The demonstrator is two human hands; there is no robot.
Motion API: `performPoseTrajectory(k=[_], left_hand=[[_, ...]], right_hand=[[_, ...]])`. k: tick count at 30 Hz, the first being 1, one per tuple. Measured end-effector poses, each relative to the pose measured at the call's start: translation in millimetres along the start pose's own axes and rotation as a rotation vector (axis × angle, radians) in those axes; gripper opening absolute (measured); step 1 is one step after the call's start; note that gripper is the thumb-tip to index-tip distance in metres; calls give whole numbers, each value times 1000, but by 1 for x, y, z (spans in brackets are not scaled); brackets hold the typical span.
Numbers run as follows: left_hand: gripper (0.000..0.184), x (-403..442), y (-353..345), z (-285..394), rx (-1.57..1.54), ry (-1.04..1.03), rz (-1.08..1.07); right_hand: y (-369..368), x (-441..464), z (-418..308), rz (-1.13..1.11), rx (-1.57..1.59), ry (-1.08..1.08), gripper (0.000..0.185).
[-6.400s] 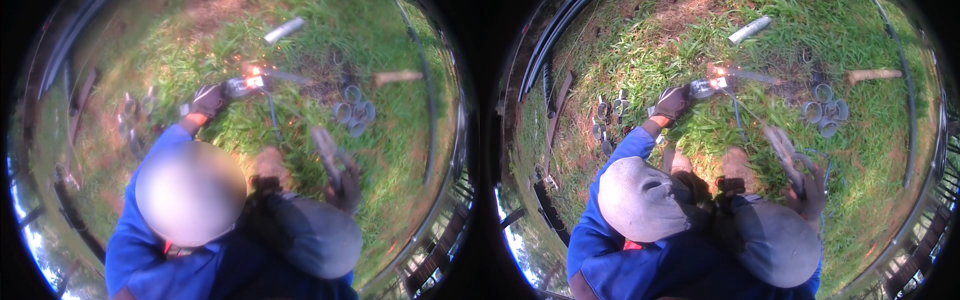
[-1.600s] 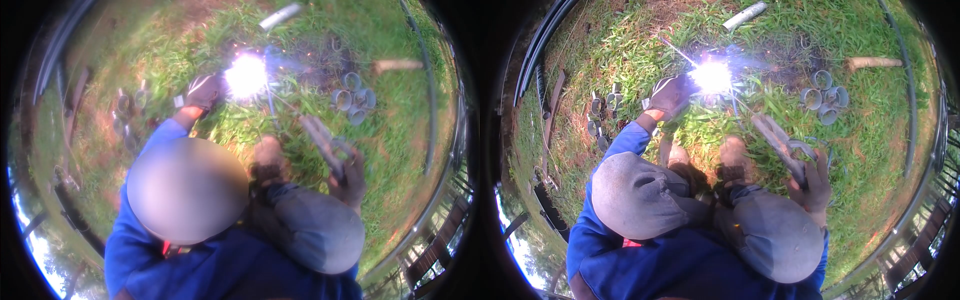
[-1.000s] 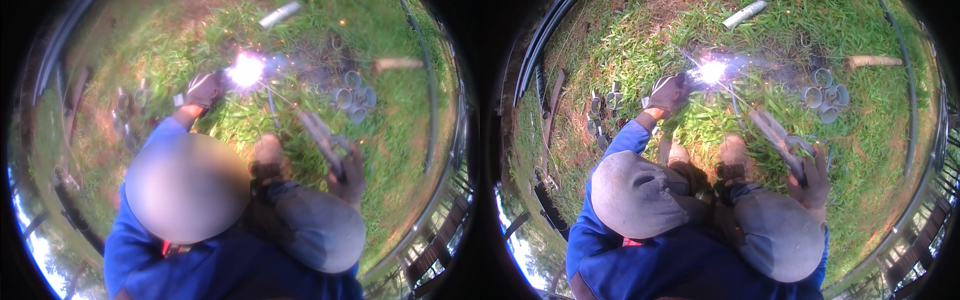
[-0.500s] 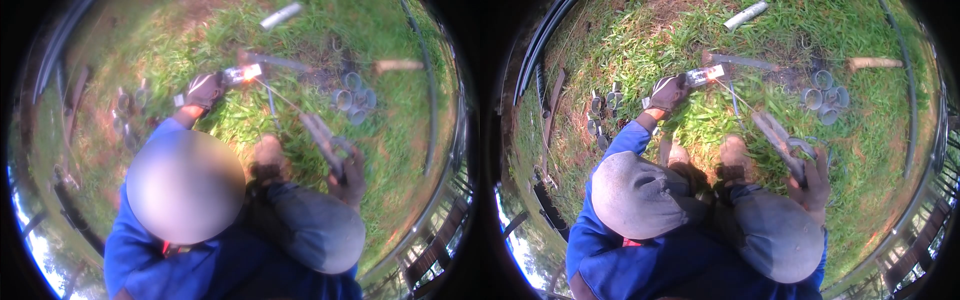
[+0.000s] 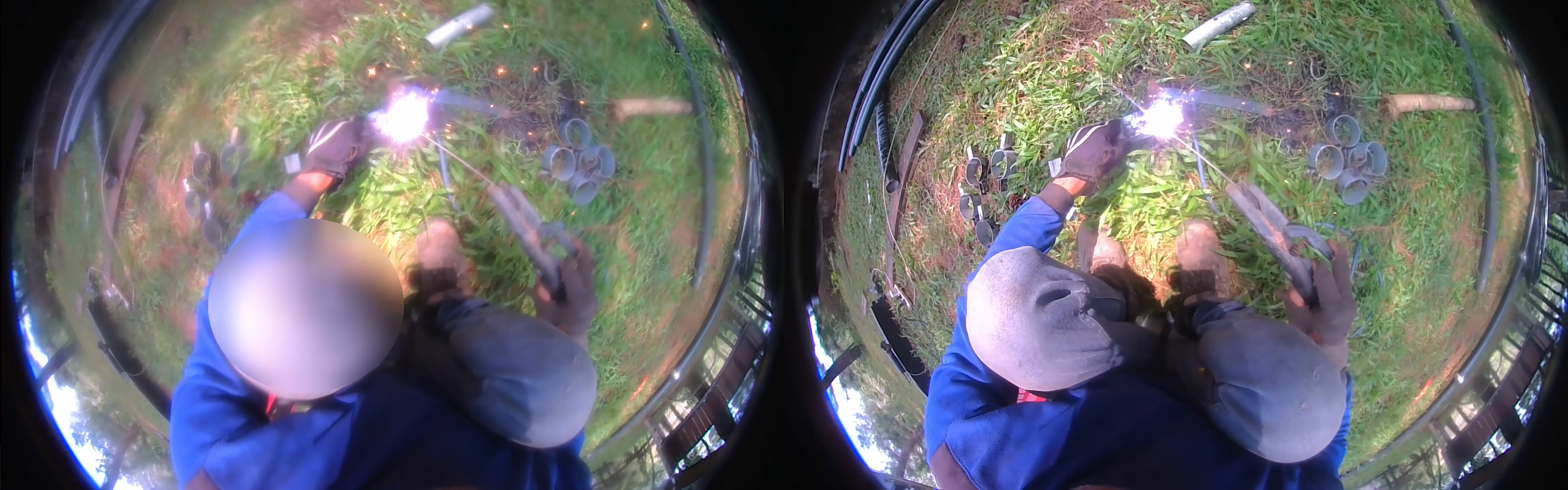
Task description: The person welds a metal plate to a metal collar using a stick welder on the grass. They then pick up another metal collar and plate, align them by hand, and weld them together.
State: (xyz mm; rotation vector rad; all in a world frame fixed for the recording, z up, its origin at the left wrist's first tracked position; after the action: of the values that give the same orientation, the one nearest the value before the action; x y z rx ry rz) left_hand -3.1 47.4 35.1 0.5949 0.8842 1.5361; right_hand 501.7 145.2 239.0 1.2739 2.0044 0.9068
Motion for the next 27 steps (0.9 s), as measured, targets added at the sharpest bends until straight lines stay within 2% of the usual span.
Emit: performPoseTrajectory(k=[2,4,5,7,8,10,13,14,16,17,19,20,22,25,27], left_hand=[[42,-1,0,3,-13,2,15],[23,-2,9,17,50,-120,134],[23,-1,12,19,50,-120,134],[45,2,11,16,101,40,-78],[45,2,8,11,101,40,-78],[47,2,6,7,35,-45,-10],[48,0,2,3,32,47,-8],[48,-2,2,3,32,47,-8],[51,-2,7,11,62,-112,58],[51,-1,6,12,62,-112,58],[36,4,9,20,119,-81,47],[29,5,12,24,147,-66,41],[30,4,13,23,119,-41,28],[33,3,15,28,110,-30,48],[36,2,17,30,130,-35,81]], right_hand=[[-1,1,-1,-3,-4,10,55],[-1,1,-1,-6,15,2,55],[-1,1,-1,-17,17,-6,55],[-2,2,-8,-27,18,-14,55],[-4,4,-15,-5,71,46,32],[-4,8,-23,18,125,105,24],[-3,6,-24,71,14,233,24],[-4,3,-7,20,-5,125,34],[-6,3,2,-32,-24,18,55],[-6,3,1,1,-56,73,55],[-8,3,-12,32,-89,128,54],[-9,1,-16,46,41,86,35],[-5,5,-22,61,171,42,27],[-1,6,-37,77,32,235,26],[-3,5,-31,66,54,159,25]])
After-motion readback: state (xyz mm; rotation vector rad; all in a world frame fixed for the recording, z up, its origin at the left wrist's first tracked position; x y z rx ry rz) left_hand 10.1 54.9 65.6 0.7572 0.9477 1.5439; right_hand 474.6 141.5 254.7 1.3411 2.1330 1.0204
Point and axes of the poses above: each hand's wrist, its own x-axis towards the middle knuckle, its own y-axis out of the back of the hand, z = x × y, the point moved 5 cm from there along x, towards the middle knuckle, and after that the axes turned 15 degrees about -y, right-handed, at the moved point
